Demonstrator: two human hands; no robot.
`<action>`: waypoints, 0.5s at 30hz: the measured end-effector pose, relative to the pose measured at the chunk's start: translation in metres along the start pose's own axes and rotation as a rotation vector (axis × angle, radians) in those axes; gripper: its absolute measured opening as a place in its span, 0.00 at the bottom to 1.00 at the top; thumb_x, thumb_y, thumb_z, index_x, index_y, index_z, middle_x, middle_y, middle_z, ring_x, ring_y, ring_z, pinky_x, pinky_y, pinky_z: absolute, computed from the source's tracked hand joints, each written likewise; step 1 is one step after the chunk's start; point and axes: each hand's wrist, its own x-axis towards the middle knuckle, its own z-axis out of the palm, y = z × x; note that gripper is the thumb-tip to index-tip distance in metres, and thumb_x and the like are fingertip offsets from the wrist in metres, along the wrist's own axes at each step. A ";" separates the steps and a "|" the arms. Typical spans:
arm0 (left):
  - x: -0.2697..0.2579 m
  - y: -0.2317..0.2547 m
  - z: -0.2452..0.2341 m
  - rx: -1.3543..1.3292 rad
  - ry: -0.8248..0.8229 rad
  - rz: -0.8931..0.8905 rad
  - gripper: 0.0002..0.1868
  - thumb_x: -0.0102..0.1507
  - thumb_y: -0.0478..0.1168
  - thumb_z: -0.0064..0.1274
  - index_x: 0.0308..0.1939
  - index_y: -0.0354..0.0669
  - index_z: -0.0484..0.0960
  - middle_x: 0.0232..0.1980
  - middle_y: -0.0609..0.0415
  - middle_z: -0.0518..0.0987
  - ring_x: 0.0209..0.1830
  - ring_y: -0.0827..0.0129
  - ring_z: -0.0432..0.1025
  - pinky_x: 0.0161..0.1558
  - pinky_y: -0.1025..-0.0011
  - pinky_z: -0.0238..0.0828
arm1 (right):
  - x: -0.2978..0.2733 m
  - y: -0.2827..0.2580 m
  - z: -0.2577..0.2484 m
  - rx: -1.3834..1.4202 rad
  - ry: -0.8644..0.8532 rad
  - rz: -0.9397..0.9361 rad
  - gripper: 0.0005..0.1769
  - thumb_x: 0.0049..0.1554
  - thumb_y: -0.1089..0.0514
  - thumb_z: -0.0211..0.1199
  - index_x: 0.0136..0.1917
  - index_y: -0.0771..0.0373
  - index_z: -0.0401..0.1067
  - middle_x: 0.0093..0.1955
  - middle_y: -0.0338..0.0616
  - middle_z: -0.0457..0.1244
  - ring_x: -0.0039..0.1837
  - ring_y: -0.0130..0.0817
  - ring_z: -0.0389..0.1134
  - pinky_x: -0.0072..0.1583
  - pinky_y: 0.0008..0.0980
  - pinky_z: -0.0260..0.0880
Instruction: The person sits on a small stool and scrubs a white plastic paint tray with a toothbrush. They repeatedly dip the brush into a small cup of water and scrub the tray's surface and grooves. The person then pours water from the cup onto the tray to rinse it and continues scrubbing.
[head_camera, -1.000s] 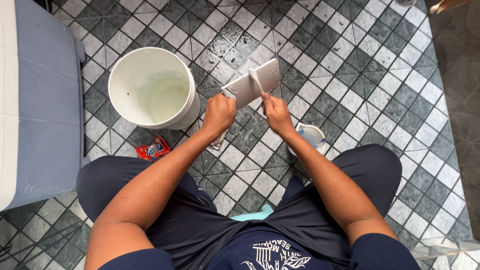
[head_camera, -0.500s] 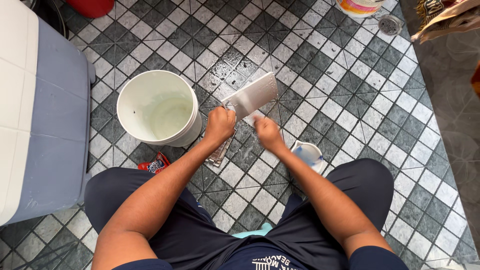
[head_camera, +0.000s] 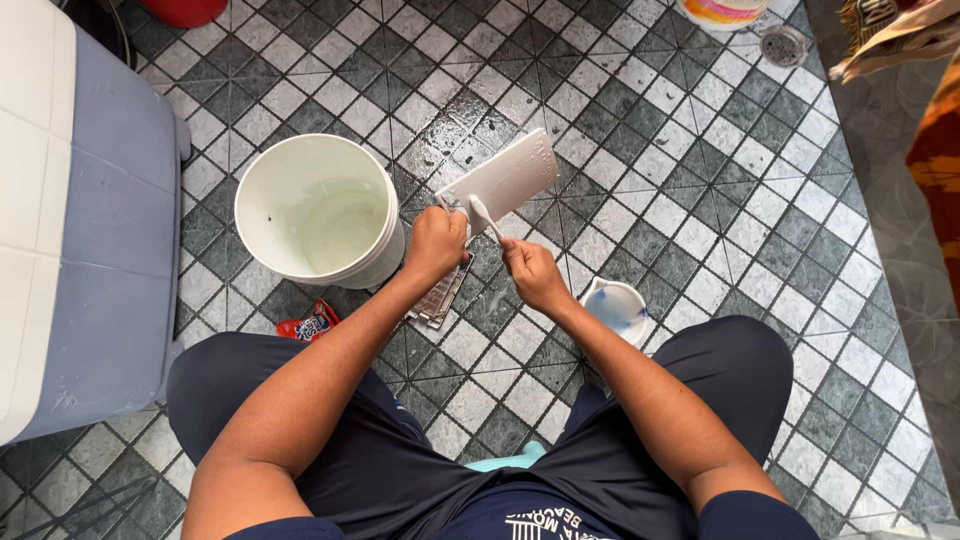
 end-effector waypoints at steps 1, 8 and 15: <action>-0.001 0.000 0.000 -0.011 -0.008 0.000 0.28 0.67 0.43 0.38 0.14 0.33 0.74 0.14 0.45 0.75 0.17 0.63 0.78 0.25 0.61 0.77 | -0.002 -0.001 0.001 -0.077 -0.004 -0.016 0.32 0.71 0.41 0.42 0.29 0.58 0.60 0.24 0.32 0.51 0.28 0.24 0.49 0.32 0.32 0.44; -0.001 -0.005 -0.001 -0.030 -0.012 0.028 0.28 0.66 0.43 0.38 0.13 0.34 0.74 0.14 0.46 0.75 0.16 0.62 0.78 0.27 0.62 0.77 | 0.019 0.004 -0.033 0.034 0.139 0.048 0.31 0.71 0.42 0.43 0.29 0.58 0.61 0.25 0.32 0.53 0.29 0.24 0.50 0.32 0.32 0.48; 0.000 -0.006 0.001 -0.069 -0.018 -0.030 0.28 0.67 0.44 0.38 0.14 0.33 0.73 0.15 0.45 0.75 0.17 0.63 0.78 0.26 0.60 0.77 | 0.009 -0.002 -0.014 0.018 0.078 -0.081 0.29 0.69 0.42 0.46 0.30 0.56 0.65 0.25 0.32 0.55 0.30 0.24 0.54 0.33 0.30 0.54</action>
